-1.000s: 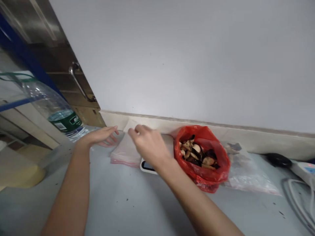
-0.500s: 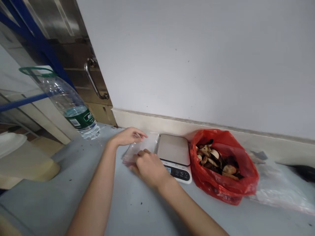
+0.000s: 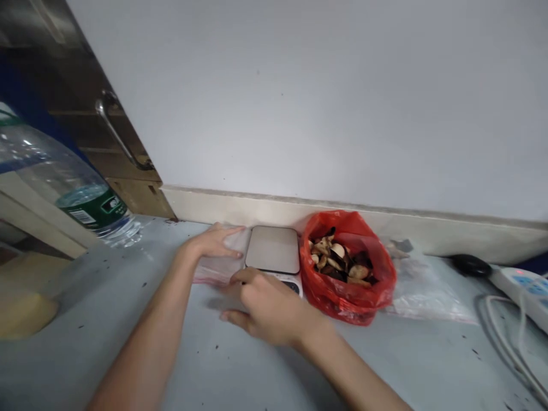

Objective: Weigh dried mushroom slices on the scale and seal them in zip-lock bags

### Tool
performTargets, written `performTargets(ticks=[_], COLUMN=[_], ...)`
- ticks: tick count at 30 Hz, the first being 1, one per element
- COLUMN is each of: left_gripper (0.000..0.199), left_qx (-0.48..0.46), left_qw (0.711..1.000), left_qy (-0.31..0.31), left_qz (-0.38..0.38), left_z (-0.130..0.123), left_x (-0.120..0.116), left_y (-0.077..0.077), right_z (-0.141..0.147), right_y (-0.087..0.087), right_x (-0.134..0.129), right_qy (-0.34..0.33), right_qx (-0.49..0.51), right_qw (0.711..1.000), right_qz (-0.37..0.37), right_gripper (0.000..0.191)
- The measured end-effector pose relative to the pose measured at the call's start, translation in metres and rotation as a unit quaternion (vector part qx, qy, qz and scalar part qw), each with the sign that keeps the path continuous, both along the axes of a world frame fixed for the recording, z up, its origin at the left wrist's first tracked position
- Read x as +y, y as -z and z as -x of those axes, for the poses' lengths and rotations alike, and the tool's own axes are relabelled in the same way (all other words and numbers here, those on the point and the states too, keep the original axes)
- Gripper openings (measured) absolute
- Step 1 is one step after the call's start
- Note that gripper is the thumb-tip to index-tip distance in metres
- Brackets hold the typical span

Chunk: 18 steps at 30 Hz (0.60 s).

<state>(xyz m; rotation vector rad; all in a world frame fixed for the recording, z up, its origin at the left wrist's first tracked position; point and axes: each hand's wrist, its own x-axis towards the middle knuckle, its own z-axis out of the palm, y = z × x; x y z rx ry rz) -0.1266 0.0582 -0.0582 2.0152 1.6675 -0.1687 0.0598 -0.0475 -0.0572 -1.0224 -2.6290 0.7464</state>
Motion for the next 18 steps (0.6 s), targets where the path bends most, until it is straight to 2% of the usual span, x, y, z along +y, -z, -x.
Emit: performTargets(ticks=[3, 5, 7, 9, 12, 14, 16, 18], left_gripper=[0.089, 0.079, 0.064, 0.048, 0.033, 0.032, 0.033, 0.036], left_qx=[0.022, 0.020, -0.008, -0.070, -0.147, -0.176, -0.173, -0.149], left_qw=[1.000, 0.998, 0.991, 0.971, 0.924, 0.904, 0.893, 0.890], left_qy=[0.018, 0.037, 0.070, 0.106, 0.167, 0.235, 0.300, 0.325], left_qz=[-0.013, -0.041, -0.114, -0.203, -0.312, -0.311, -0.289, -0.282], left_z=[-0.006, -0.014, -0.027, -0.048, -0.090, -0.120, -0.148, -0.168], left_x=[-0.003, -0.008, -0.014, -0.021, -0.032, -0.038, -0.044, -0.048], left_y=[-0.016, -0.028, -0.038, -0.045, -0.045, -0.038, -0.027, -0.015], right_z=[-0.045, -0.077, -0.110, -0.142, -0.188, -0.214, -0.236, -0.252], right_y=[-0.024, -0.041, -0.053, -0.057, -0.048, -0.035, -0.023, -0.013], right_x=[0.002, 0.005, 0.009, 0.014, 0.020, 0.022, 0.023, 0.022], right_qy=[0.047, 0.154, 0.245, 0.364, 0.517, 0.580, 0.600, 0.596], right_qx=[0.024, 0.007, -0.026, -0.049, -0.103, -0.133, -0.143, -0.134], right_qw=[0.998, 0.988, 0.969, 0.929, 0.848, 0.803, 0.787, 0.790], right_qz=[0.027, 0.014, 0.005, -0.041, -0.058, -0.035, 0.012, 0.047], right_gripper=[0.029, 0.030, 0.030, 0.024, 0.015, 0.018, 0.027, 0.031])
